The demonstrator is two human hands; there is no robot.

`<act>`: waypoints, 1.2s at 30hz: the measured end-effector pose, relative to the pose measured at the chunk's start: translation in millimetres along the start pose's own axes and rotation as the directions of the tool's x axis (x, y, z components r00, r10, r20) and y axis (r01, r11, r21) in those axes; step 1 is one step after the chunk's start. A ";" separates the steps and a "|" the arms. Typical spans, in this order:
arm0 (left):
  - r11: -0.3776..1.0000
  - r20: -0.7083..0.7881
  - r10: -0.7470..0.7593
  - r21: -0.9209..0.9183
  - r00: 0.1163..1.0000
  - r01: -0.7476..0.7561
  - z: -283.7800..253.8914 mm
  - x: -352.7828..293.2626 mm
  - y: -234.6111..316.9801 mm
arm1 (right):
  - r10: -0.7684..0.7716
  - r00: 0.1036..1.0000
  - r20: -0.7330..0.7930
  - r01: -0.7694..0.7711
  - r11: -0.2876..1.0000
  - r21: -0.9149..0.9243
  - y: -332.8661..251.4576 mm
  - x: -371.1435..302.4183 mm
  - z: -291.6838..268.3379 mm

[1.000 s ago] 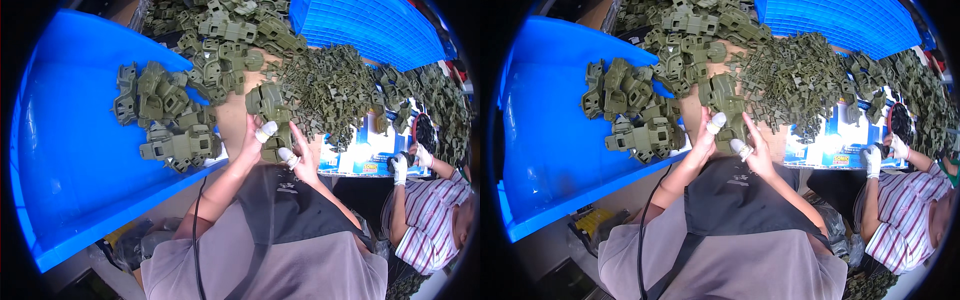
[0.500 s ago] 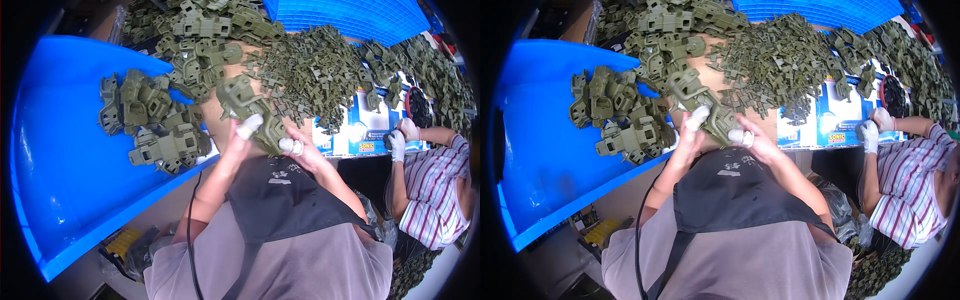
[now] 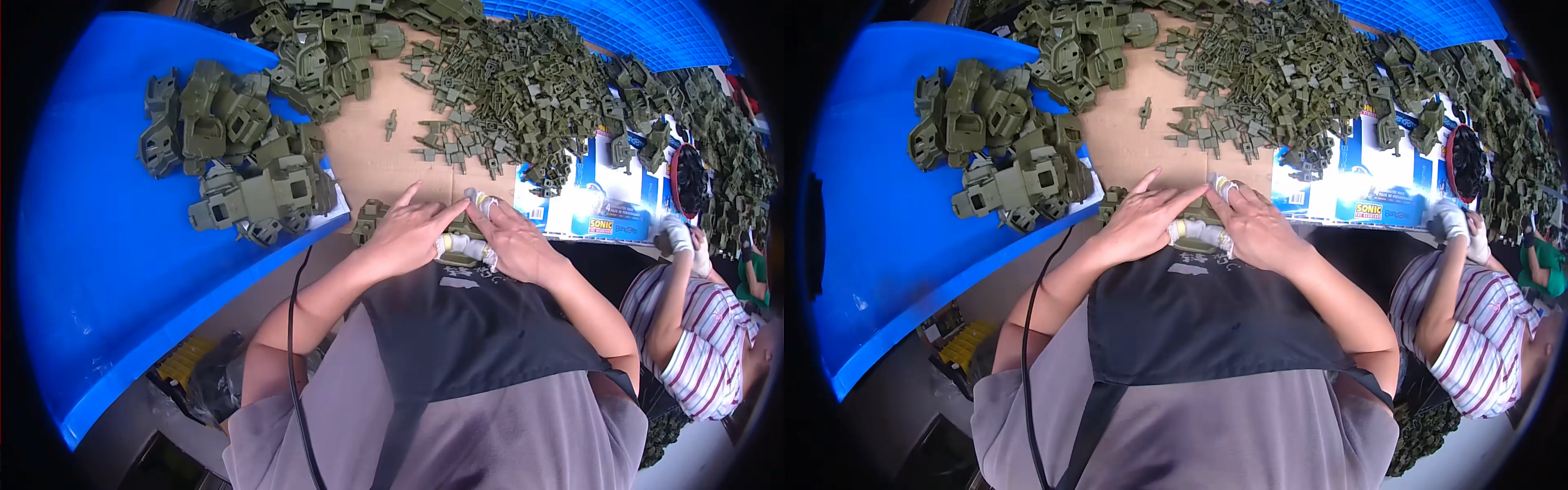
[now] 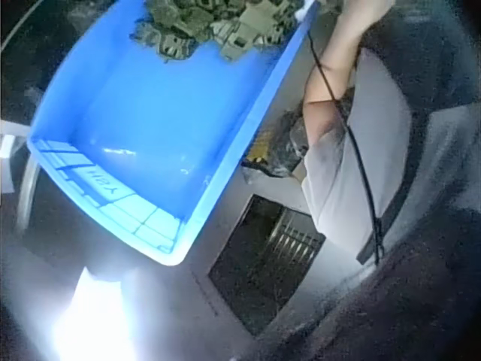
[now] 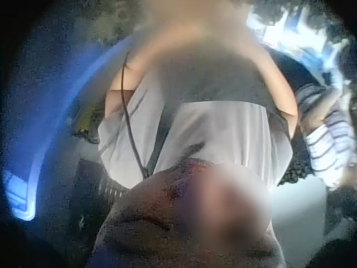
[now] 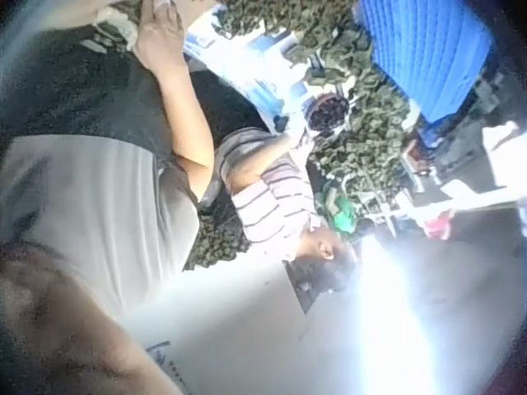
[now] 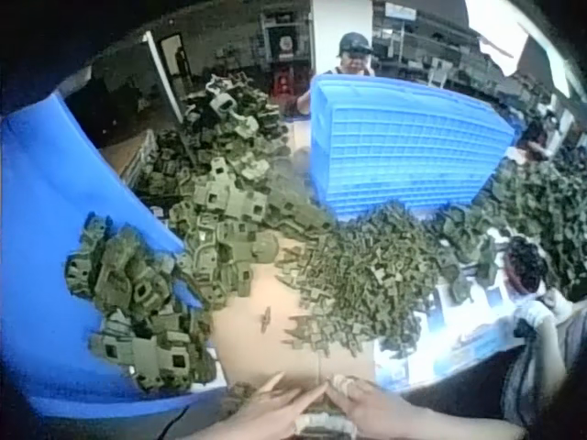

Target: The person assembles small green plastic components by hand, snapping pieces together and placing the finished units into a blue bin. The task involves repetitive picking, aligning, and joining of parts on a table surface.

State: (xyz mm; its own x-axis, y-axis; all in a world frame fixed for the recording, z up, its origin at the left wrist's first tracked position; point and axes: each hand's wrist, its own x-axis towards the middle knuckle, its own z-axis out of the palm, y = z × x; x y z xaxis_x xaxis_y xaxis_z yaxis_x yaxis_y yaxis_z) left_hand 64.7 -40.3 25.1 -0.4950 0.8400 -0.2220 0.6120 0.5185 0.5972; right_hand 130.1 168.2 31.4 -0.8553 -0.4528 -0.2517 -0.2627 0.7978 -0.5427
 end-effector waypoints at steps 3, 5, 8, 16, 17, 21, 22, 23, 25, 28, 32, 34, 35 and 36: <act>0.993 -0.004 -0.021 -0.113 1.000 0.020 -6.8 -0.7 1.0 | 0.054 0.999 0.006 -0.051 0.896 0.441 10.1 6.3 5.1; 0.988 -0.003 -0.053 -0.144 0.999 0.052 -9.5 -0.8 1.9 | 0.102 0.995 -0.021 -0.084 0.905 0.418 9.5 5.4 11.5; 0.988 -0.028 -0.081 -0.137 0.996 0.077 -6.4 -3.4 3.4 | 0.136 0.989 -0.053 -0.101 0.900 0.423 6.0 7.0 14.7; 0.995 -0.081 -0.079 -0.064 0.994 0.074 -19.8 -4.5 2.6 | 0.135 0.979 -0.150 -0.047 0.876 0.481 5.6 3.7 14.9; 0.996 -0.181 -0.088 -0.011 0.979 0.087 -31.9 -8.0 6.3 | 0.148 0.979 -0.141 -0.056 0.859 0.510 10.2 3.4 7.5; 0.823 -0.221 -0.296 -0.552 0.929 0.131 -42.4 -25.1 -20.9 | 0.288 0.958 -0.003 -0.171 0.577 0.798 46.0 -10.7 4.6; 0.488 -0.085 -0.269 -0.871 0.959 0.060 -30.2 -28.2 -30.5 | 0.311 0.948 0.066 -0.221 0.495 0.840 45.5 -12.2 1.7; 0.385 -0.044 -0.325 -0.918 0.945 0.090 -18.7 -28.7 -31.8 | 0.256 0.966 0.043 -0.201 0.633 0.748 48.9 -12.4 1.3; 0.578 -0.130 -0.311 -0.812 0.942 0.079 -4.1 -26.8 -29.3 | 0.146 0.989 0.021 -0.137 0.854 0.503 52.2 -7.9 -7.5; 0.712 -0.221 -0.301 -0.700 0.928 0.064 4.8 -20.4 -21.8 | 0.085 0.955 -0.283 0.059 0.885 0.463 5.7 18.8 -27.9; 0.786 -0.231 -0.272 -0.613 0.934 0.077 5.5 -17.1 -18.0 | 0.021 0.987 -0.161 0.017 0.974 0.226 -30.3 48.7 -12.9; 0.792 -0.212 -0.282 -0.602 0.936 0.102 6.4 -19.5 -17.7 | -0.024 0.995 -0.101 0.052 0.959 0.279 -25.6 53.3 -11.2; 0.814 -0.267 -0.264 -0.578 0.927 0.065 12.0 -19.3 -18.8 | -0.076 0.991 -0.111 0.111 0.927 0.358 -17.4 50.9 -13.9; 0.815 -0.252 -0.265 -0.575 0.931 0.077 10.9 -18.9 -18.1 | -0.126 0.984 -0.122 0.167 0.885 0.435 -7.3 49.1 -15.9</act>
State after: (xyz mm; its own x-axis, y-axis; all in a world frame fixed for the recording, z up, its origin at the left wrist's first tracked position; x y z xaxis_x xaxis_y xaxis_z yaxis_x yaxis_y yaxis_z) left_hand 69.7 -63.9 10.0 -0.7783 0.6042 -0.1709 0.1062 0.3949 0.9126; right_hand 82.9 146.5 35.7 -0.8636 -0.4976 -0.0813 -0.1812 0.4568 -0.8709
